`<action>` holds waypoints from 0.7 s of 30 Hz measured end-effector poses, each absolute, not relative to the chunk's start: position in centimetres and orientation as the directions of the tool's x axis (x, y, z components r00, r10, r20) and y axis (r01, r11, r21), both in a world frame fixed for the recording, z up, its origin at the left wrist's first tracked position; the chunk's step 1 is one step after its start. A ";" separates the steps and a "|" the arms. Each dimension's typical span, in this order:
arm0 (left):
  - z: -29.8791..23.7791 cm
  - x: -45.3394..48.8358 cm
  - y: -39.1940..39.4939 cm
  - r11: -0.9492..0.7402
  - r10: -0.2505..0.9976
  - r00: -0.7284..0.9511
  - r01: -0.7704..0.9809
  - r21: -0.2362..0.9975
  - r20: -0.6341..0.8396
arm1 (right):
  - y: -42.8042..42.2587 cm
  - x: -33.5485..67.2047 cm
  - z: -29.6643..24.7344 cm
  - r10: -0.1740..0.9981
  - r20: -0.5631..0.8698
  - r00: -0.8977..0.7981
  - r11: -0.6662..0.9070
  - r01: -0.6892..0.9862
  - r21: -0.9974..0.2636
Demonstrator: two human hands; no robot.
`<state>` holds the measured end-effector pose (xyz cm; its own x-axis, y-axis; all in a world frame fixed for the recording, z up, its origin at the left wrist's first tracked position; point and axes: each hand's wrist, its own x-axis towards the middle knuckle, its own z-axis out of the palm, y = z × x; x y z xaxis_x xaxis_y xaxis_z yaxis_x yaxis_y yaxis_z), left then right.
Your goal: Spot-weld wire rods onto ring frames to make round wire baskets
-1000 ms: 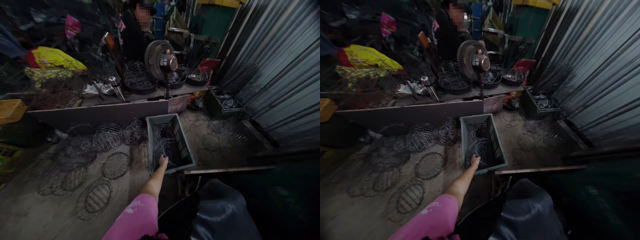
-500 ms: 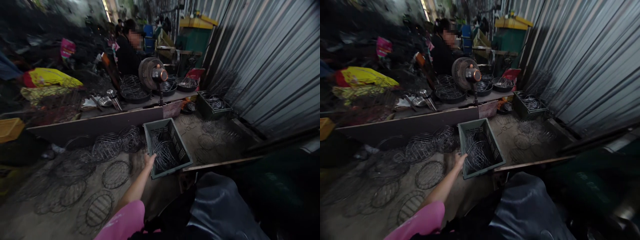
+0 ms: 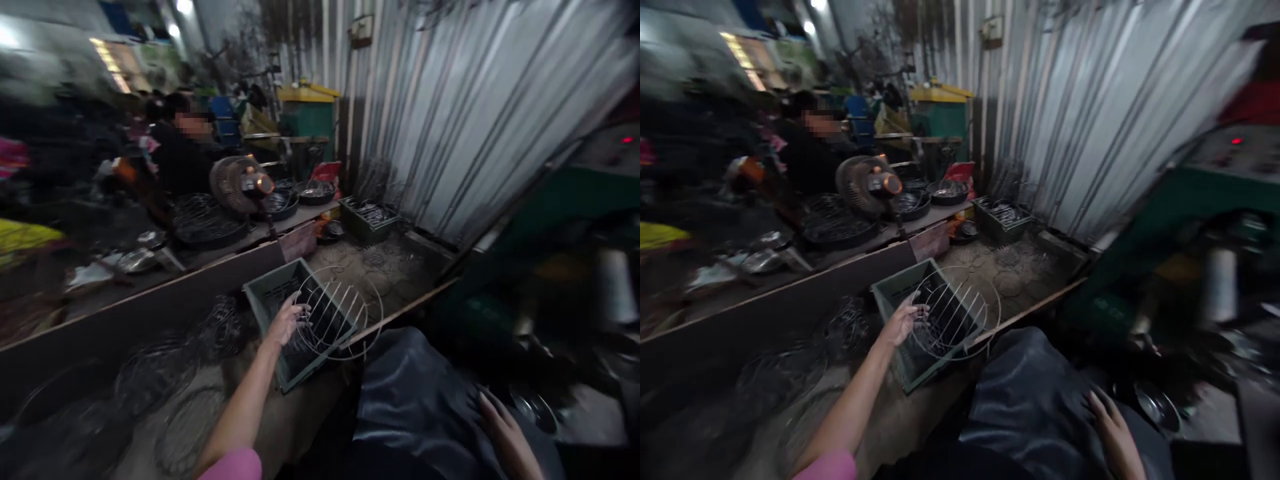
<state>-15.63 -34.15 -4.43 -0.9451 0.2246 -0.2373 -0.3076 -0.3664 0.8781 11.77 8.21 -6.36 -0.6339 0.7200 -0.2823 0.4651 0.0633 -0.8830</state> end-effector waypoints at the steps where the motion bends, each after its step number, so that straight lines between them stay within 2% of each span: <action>1: -3.6 -15.2 -31.9 -0.369 0.325 -0.923 -0.325 0.870 -0.207 | 6.9 11.2 -5.2 0.680 -0.309 -0.665 -0.061 0.369 -0.927; 3: -2.1 -13.9 -27.1 -0.349 0.492 -0.853 -0.375 0.859 -0.173 | 4.4 10.2 -2.9 0.583 -0.322 -0.746 -0.269 0.197 -0.943; 6: -0.6 -11.0 -20.7 -0.244 0.668 -0.723 -0.439 0.865 -0.178 | 2.2 10.0 -0.2 0.596 -0.276 -0.754 -0.413 0.007 -0.911; 11: 0.3 -8.0 -14.5 -0.075 0.884 -0.428 -0.532 0.843 -0.191 | 4.8 14.2 1.3 0.683 -0.404 -0.608 -0.508 0.002 -0.861; 13: 0.5 -7.8 -12.3 -0.062 0.912 -0.371 -0.547 0.835 -0.175 | 7.0 16.4 1.4 0.679 -0.428 -0.597 -0.520 0.020 -0.854; 17: 0.9 -6.1 -7.2 -0.127 0.909 -0.402 -0.517 0.847 -0.109 | 10.8 19.1 1.5 0.649 -0.450 -0.613 -0.515 0.082 -0.853; 21: -0.6 -2.3 -3.9 -0.152 0.863 -0.503 -0.315 0.937 -0.029 | 13.2 20.3 0.0 0.645 -0.456 -0.614 -0.464 0.160 -0.871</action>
<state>-2.26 -3.93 -0.59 -0.5035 0.8635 -0.0295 -0.3147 -0.1515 0.9370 20.35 13.18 -0.03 -0.6137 0.6448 -0.4557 0.1602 -0.4635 -0.8715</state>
